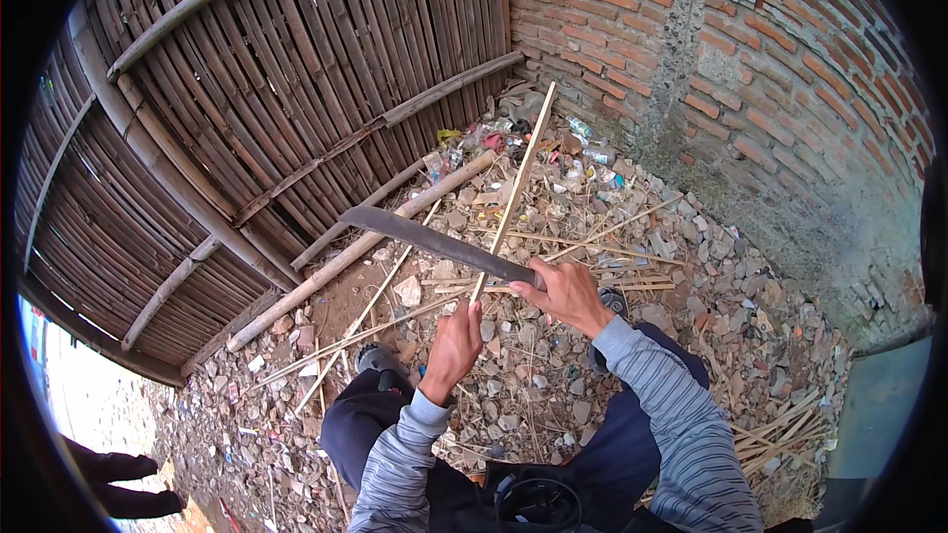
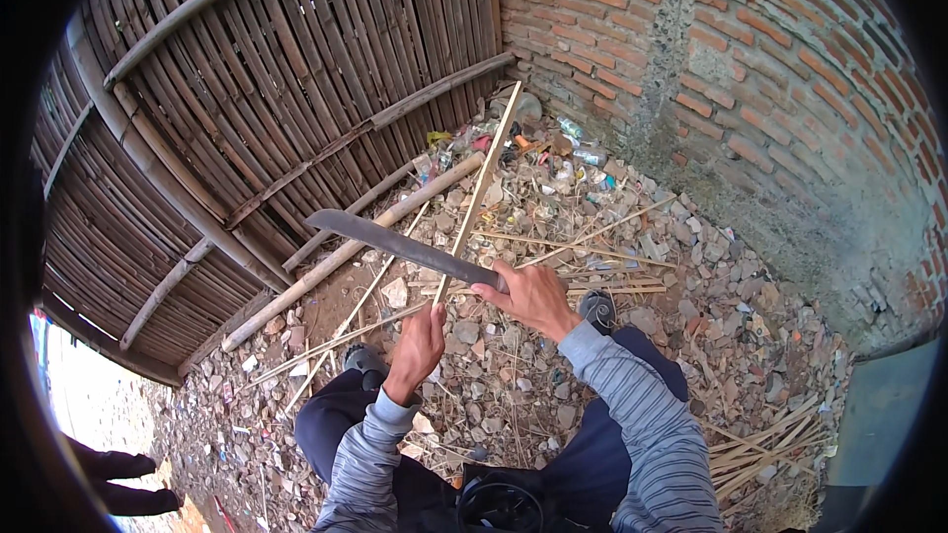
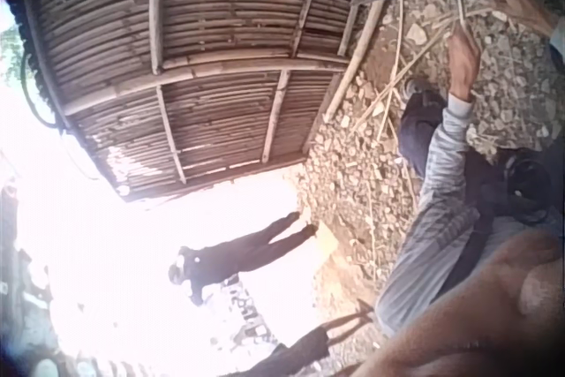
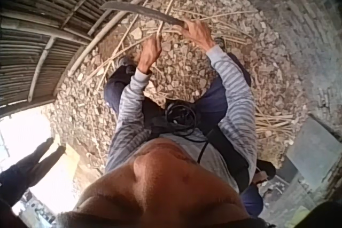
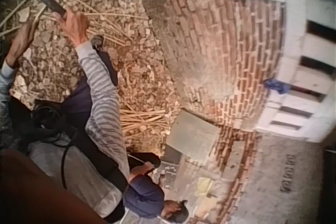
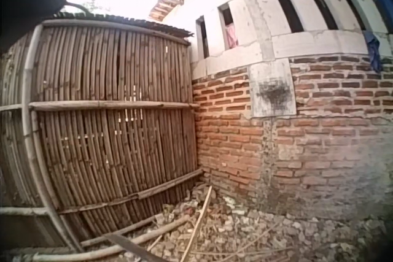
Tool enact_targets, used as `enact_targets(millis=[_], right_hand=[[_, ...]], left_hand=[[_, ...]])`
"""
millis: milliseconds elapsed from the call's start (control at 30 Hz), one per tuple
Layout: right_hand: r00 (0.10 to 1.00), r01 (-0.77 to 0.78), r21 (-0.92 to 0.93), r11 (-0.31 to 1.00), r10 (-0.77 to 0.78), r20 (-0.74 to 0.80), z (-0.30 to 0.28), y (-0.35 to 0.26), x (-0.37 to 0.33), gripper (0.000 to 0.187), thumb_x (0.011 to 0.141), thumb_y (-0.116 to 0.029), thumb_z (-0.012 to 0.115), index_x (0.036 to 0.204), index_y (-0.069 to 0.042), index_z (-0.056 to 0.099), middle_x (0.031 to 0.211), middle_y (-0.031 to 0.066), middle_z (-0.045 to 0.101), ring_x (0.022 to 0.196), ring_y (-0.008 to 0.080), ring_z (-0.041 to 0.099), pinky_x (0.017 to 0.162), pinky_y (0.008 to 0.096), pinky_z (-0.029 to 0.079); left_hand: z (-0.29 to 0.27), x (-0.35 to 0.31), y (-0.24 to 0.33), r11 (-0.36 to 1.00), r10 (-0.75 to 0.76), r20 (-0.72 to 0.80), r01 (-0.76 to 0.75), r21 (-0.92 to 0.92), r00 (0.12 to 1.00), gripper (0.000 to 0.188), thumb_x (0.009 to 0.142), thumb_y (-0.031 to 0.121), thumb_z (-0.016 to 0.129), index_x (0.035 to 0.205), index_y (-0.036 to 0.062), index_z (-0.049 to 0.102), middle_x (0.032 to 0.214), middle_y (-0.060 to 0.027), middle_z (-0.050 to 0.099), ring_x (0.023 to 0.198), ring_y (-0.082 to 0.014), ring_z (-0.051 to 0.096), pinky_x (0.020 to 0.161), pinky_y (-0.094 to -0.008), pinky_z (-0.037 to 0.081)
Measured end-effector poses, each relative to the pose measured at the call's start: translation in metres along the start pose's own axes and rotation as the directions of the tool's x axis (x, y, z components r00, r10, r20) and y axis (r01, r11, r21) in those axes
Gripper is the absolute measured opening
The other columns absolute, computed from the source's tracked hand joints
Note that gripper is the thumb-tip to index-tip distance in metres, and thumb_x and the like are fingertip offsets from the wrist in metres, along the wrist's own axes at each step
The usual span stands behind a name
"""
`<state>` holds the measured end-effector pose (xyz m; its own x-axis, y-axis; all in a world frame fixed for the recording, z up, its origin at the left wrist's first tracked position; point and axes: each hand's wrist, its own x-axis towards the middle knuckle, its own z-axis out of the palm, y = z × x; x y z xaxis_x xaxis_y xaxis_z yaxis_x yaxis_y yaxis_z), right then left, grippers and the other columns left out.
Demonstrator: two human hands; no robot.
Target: The person trims and splits bamboo strips using a machete, shaving off layers and scraping the wood along its length.
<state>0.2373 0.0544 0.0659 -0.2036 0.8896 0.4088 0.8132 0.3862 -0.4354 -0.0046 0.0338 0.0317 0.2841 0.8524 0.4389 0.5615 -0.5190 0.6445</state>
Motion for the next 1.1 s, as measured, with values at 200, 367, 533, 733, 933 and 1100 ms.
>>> enact_targets(millis=[200, 367, 533, 733, 933, 1100], right_hand=[[0.995, 0.079, -0.090, 0.993, -0.073, 0.060, -0.003, -0.013, -0.005, 0.060, 0.096, -0.067, 0.059, 0.103, -0.008, 0.069, 0.054, 0.0065, 0.064, 0.046, 0.0276, 0.065, 0.046, 0.0434, 0.049], [0.992, 0.101, -0.085, 0.991, -0.094, 0.081, 0.011, -0.013, -0.006, 0.063, 0.095, -0.071, 0.057, 0.102, -0.009, 0.069, 0.052, 0.0063, 0.062, 0.043, 0.0275, 0.063, 0.043, 0.0436, 0.048], [0.988, 0.147, -0.062, 0.987, -0.144, 0.057, 0.010, -0.008, -0.006, 0.064, 0.095, -0.071, 0.057, 0.102, -0.009, 0.069, 0.049, 0.0058, 0.059, 0.041, 0.0278, 0.061, 0.041, 0.0437, 0.047], [0.998, 0.060, -0.079, 0.995, -0.061, -0.010, 0.003, 0.010, 0.015, 0.065, 0.094, -0.074, 0.057, 0.097, -0.010, 0.068, 0.050, 0.0092, 0.057, 0.046, 0.0315, 0.062, 0.048, 0.0453, 0.048], [1.000, 0.009, -0.060, 0.998, -0.010, -0.029, -0.003, 0.020, 0.019, 0.071, 0.094, -0.075, 0.055, 0.106, -0.007, 0.071, 0.052, 0.0082, 0.061, 0.045, 0.0304, 0.064, 0.046, 0.0458, 0.049], [1.000, 0.011, -0.045, 0.999, -0.010, 0.014, 0.007, 0.011, 0.007, 0.071, 0.094, -0.074, 0.055, 0.109, -0.007, 0.071, 0.051, 0.0094, 0.060, 0.047, 0.0316, 0.065, 0.047, 0.0468, 0.051]], left_hand=[[-0.004, 0.005, 0.000, 0.998, -0.054, 0.045, 0.056, -0.034, 0.998, 0.023, 0.108, 0.018, 0.049, 0.102, -0.0036, 0.055, 0.076, -0.0321, 0.060, 0.071, -0.0556, 0.057, 0.064, -0.0620, 0.041], [-0.002, 0.007, -0.003, 0.993, -0.082, 0.023, 0.084, -0.080, 0.996, 0.023, 0.107, 0.016, 0.049, 0.108, -0.0053, 0.058, 0.077, -0.0347, 0.061, 0.069, -0.0553, 0.058, 0.064, -0.0624, 0.042], [-0.007, 0.003, 0.001, 0.986, -0.163, 0.100, 0.165, -0.016, 0.982, 0.021, 0.108, 0.014, 0.047, 0.105, -0.0046, 0.058, 0.086, -0.0306, 0.063, 0.081, -0.0546, 0.058, 0.071, -0.0587, 0.044], [0.002, 0.002, -0.007, 0.998, 0.036, -0.031, -0.035, 0.057, 0.999, 0.022, 0.109, 0.018, 0.047, 0.107, -0.0027, 0.057, 0.073, -0.0307, 0.059, 0.067, -0.0524, 0.058, 0.062, -0.0599, 0.043], [-0.001, 0.003, -0.003, 1.000, -0.013, 0.006, 0.013, 0.012, 1.000, 0.022, 0.109, 0.018, 0.047, 0.105, -0.0013, 0.055, 0.074, -0.0307, 0.059, 0.066, -0.0536, 0.056, 0.063, -0.0592, 0.043], [-0.002, 0.000, -0.004, 0.997, 0.029, -0.031, -0.027, 0.074, 0.999, 0.022, 0.109, 0.018, 0.048, 0.104, -0.0023, 0.055, 0.077, -0.0313, 0.061, 0.069, -0.0533, 0.057, 0.063, -0.0589, 0.043]])
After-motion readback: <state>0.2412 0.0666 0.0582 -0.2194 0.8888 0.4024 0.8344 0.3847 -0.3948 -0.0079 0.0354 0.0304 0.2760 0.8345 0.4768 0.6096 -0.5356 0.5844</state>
